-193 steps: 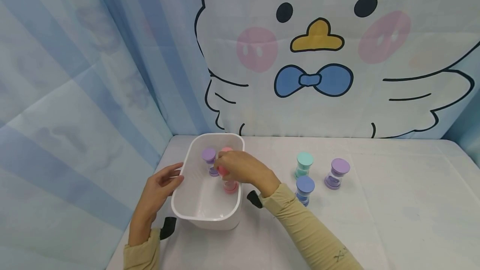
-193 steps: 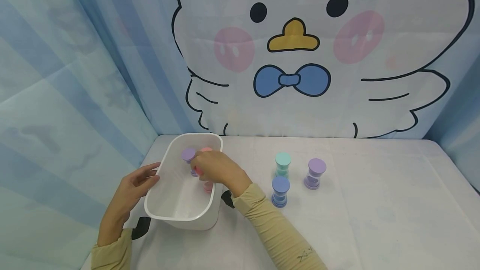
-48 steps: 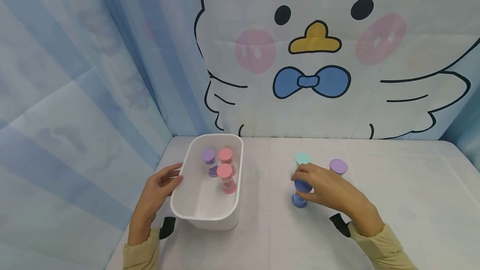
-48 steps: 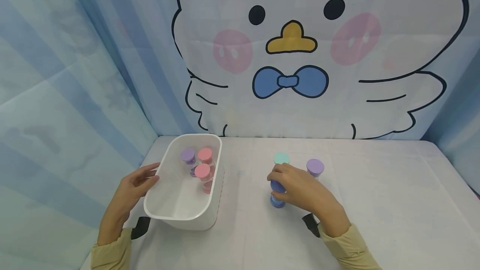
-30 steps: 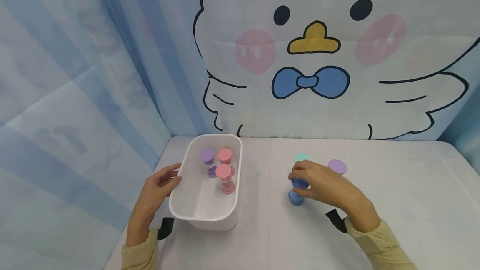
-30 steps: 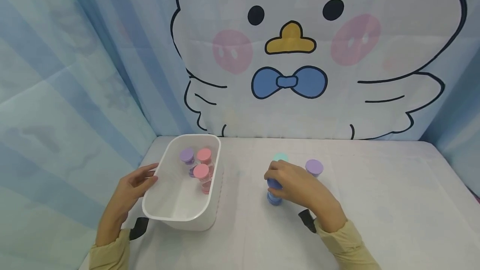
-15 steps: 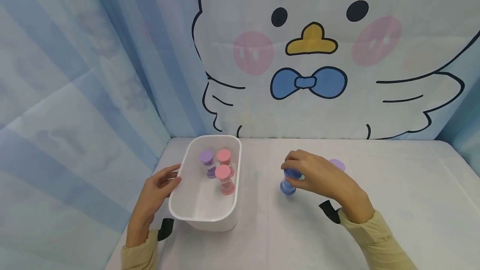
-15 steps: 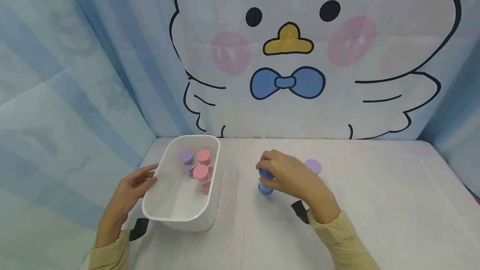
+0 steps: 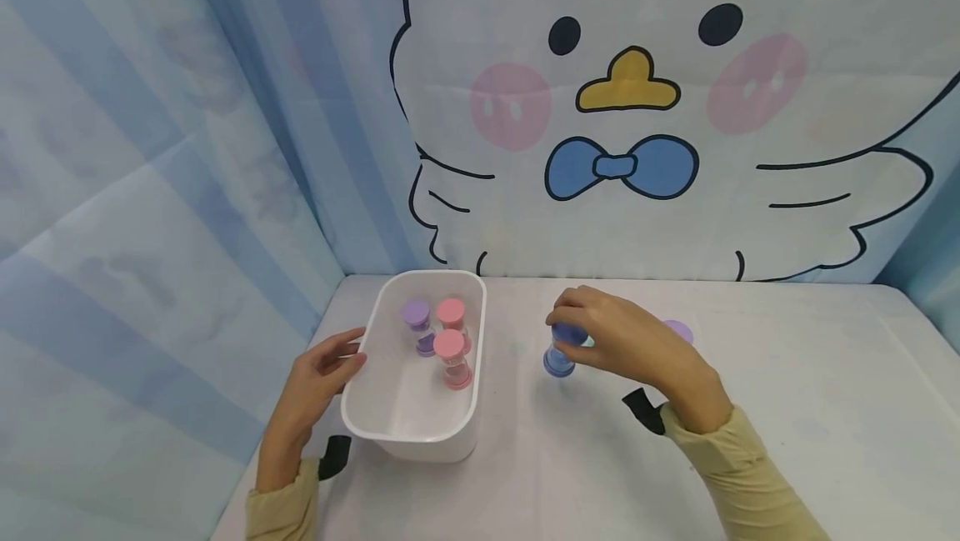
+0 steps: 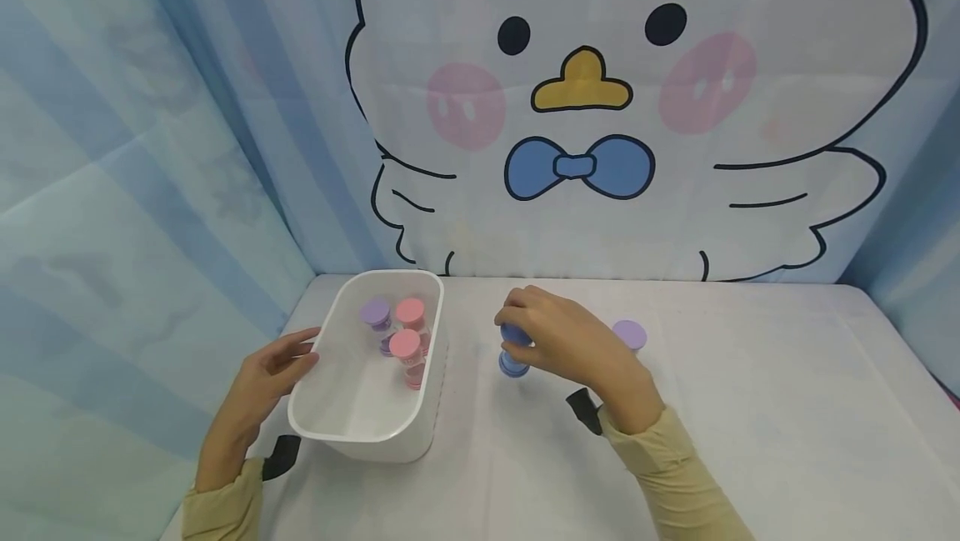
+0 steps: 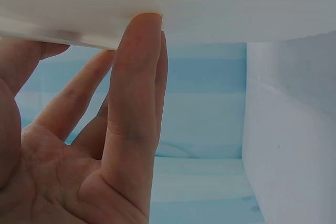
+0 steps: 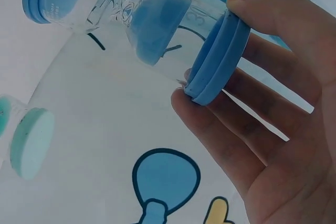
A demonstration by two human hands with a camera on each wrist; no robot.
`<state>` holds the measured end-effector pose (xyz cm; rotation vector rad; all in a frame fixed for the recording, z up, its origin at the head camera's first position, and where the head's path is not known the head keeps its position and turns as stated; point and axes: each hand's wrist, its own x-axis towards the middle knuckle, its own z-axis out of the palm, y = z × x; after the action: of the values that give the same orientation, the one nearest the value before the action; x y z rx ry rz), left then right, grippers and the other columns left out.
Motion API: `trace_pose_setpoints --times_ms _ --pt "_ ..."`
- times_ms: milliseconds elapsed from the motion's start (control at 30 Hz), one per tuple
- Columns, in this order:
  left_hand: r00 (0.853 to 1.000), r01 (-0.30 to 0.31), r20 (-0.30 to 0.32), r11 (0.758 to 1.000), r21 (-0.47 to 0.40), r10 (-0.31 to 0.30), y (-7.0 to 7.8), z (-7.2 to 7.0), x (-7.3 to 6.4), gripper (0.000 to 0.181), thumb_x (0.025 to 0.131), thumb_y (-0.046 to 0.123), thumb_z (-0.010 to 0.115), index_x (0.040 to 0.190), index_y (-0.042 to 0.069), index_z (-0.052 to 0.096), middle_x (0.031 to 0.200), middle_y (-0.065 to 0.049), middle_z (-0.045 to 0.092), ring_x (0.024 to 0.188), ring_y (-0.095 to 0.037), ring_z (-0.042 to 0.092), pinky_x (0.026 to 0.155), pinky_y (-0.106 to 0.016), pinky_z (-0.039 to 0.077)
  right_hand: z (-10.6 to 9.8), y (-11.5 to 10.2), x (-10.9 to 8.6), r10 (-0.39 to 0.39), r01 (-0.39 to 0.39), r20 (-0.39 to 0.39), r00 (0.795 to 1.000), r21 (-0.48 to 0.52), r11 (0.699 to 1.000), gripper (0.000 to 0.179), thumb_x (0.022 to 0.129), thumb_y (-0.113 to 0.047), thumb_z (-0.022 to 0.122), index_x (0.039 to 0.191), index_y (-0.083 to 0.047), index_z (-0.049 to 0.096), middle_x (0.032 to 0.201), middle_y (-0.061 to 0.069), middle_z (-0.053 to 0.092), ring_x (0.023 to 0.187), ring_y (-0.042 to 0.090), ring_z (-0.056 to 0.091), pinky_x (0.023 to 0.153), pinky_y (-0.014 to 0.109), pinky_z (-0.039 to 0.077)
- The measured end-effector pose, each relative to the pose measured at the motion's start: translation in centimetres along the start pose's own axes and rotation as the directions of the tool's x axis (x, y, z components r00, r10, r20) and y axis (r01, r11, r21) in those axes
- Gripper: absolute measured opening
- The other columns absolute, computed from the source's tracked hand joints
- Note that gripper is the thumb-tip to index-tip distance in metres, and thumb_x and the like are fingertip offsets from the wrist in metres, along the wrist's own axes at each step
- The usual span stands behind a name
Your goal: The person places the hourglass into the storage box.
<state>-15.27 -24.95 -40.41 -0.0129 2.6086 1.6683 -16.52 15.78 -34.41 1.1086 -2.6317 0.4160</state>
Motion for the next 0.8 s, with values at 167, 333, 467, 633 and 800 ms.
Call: trace_pose_setpoints --times_ms 167,333,467,633,800 --pt "1.0 -0.007 -0.004 1.0 -0.002 0.007 0.0 0.1 0.0 0.052 0.095 0.031 0.068 0.142 0.013 0.055 0.131 -0.018 0.06 0.096 -0.002 0.065 0.078 -0.024 0.055 -0.3 -0.5 0.6 0.012 -0.012 -0.001 1.0 0.001 1.0 0.027 0.082 -0.02 0.082 0.106 -0.01 0.074 0.105 0.002 0.067 0.094 0.014 0.063 0.08 0.029 0.057" --pt "1.0 -0.01 -0.005 1.0 -0.004 0.01 0.0 0.1 -0.1 0.051 0.095 0.03 0.068 0.142 0.012 0.055 0.131 -0.019 0.06 0.095 -0.003 0.065 0.078 -0.024 0.055 -0.5 -0.8 1.1 0.006 -0.006 -0.004 1.0 0.002 1.0 0.027 0.083 -0.02 0.082 0.107 -0.01 0.074 0.106 0.003 0.067 0.095 0.016 0.063 0.081 0.03 0.058" --pt "1.0 -0.007 -0.005 1.0 -0.004 0.007 0.0 0.2 0.0 0.051 0.095 0.029 0.068 0.142 0.012 0.054 0.131 -0.019 0.06 0.097 -0.005 0.065 0.078 -0.024 0.055 -0.6 -0.9 1.4 -0.006 0.006 -0.012 1.0 -0.002 1.0 0.027 0.083 -0.021 0.081 0.107 -0.01 0.074 0.107 0.004 0.067 0.096 0.016 0.063 0.081 0.031 0.057" --pt "1.0 -0.004 -0.002 1.0 -0.004 0.004 0.0 0.2 0.0 0.052 0.096 0.03 0.068 0.142 0.012 0.054 0.131 -0.018 0.06 0.098 -0.006 0.065 0.078 -0.024 0.055 -1.0 -1.2 1.8 -0.011 0.011 -0.021 1.0 -0.003 1.0 0.028 0.084 -0.023 0.081 0.108 -0.011 0.074 0.108 0.002 0.066 0.096 0.015 0.064 0.081 0.03 0.058" --pt "1.0 0.002 -0.004 1.0 0.002 -0.002 0.1 0.2 0.0 0.052 0.095 0.031 0.068 0.142 0.013 0.054 0.132 -0.018 0.06 0.101 -0.011 0.066 0.079 -0.024 0.055 -1.2 -1.5 2.2 -0.022 0.022 -0.036 0.999 -0.008 1.0 0.028 0.084 -0.024 0.081 0.109 -0.012 0.074 0.109 0.002 0.067 0.097 0.014 0.063 0.081 0.029 0.057"
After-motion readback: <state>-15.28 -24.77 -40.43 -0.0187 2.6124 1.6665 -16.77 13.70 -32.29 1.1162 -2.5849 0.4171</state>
